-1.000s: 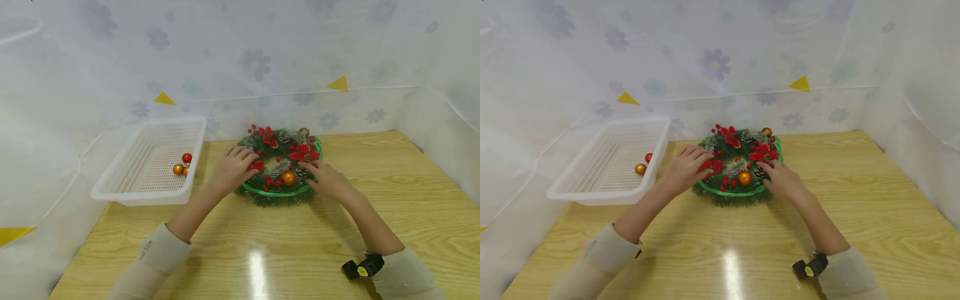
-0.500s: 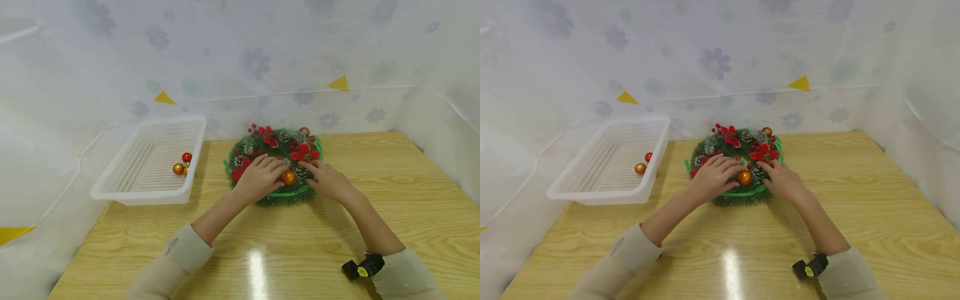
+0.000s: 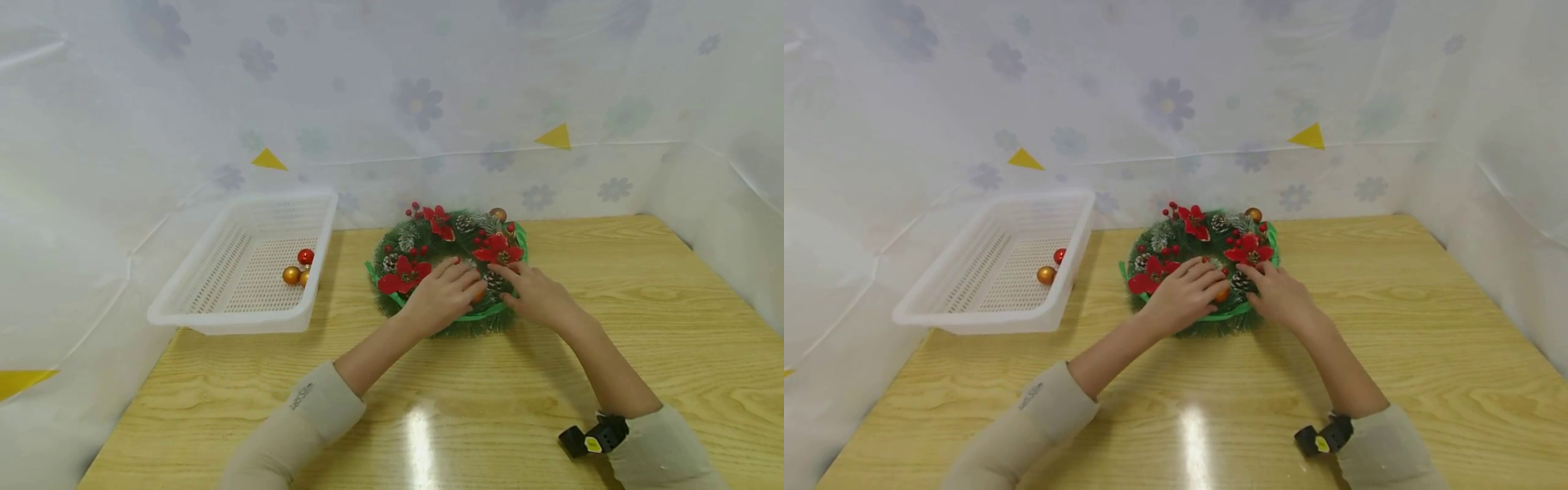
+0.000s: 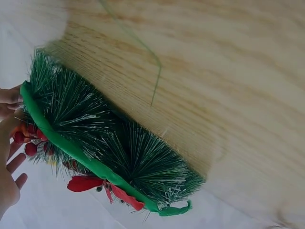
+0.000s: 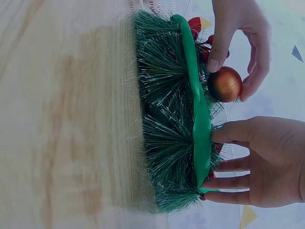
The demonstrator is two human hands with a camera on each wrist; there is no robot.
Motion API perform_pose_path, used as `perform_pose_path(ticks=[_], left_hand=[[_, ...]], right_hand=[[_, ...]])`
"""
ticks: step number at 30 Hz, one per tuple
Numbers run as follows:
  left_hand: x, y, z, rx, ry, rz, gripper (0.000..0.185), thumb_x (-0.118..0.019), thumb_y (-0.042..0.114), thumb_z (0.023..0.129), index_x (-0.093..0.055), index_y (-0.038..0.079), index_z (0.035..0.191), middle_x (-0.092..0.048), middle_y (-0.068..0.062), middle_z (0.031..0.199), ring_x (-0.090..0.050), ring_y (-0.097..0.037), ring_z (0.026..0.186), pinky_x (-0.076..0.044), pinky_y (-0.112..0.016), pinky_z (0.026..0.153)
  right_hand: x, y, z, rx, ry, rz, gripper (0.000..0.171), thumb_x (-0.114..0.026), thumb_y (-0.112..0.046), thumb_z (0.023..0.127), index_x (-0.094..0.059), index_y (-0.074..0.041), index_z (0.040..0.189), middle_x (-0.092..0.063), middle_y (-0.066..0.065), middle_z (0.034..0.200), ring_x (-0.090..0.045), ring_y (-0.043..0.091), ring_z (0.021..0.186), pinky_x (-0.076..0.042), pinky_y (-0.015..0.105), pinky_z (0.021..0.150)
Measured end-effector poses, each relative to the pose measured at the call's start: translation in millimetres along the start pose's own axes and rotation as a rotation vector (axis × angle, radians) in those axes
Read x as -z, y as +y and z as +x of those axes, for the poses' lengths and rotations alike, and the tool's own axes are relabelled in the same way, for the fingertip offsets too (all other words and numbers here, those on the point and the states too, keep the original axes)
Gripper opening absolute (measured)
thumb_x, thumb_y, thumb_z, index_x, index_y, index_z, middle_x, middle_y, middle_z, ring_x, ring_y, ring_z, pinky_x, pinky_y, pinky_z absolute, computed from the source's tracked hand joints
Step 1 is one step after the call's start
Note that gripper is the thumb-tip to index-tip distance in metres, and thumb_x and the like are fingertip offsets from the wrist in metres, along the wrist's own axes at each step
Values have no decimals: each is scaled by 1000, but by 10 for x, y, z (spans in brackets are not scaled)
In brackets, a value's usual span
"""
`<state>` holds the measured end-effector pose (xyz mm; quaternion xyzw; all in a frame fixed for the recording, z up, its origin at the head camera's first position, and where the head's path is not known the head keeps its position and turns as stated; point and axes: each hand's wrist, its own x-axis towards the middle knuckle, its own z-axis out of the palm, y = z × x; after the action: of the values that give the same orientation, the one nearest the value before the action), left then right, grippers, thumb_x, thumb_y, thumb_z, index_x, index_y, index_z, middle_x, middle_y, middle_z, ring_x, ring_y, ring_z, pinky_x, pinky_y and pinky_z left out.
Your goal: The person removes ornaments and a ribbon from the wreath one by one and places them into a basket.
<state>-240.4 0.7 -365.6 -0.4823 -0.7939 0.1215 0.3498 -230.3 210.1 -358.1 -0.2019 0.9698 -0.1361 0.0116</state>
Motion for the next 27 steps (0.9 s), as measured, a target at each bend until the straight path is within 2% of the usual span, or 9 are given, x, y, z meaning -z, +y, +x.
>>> perform_pose_path(ticks=[7,16,23,27], left_hand=[[-27,-2,34,28,-8,17,36,-70,30,81,-63,16,114,-59,0,113,-49,-18,112,-28,-34,104],[24,-18,46,22,-20,0,39,-71,34,80,-63,17,114,-60,2,112,-48,-19,113,-25,-35,106],[85,-1,74,2,3,-12,43,-71,39,79,-64,17,115,-62,3,111,-50,-17,110,-24,-36,106],[126,1,92,-1,24,7,43,-71,39,80,-63,17,116,-61,3,113,-50,-17,110,-25,-36,106]], right_hand=[[4,-4,-4,6,6,-7,54,-58,-14,90,-37,-5,140,-37,27,129,-42,46,108,-46,41,53],[4,1,-2,2,-3,-2,54,-57,-14,91,-36,-6,140,-36,27,130,-40,47,110,-45,39,53],[0,3,-4,5,-2,4,54,-57,-14,91,-37,-6,140,-37,27,129,-41,46,109,-43,36,51],[-1,2,-7,2,-2,6,54,-57,-14,91,-37,-5,140,-37,27,128,-41,46,109,-45,39,52]])
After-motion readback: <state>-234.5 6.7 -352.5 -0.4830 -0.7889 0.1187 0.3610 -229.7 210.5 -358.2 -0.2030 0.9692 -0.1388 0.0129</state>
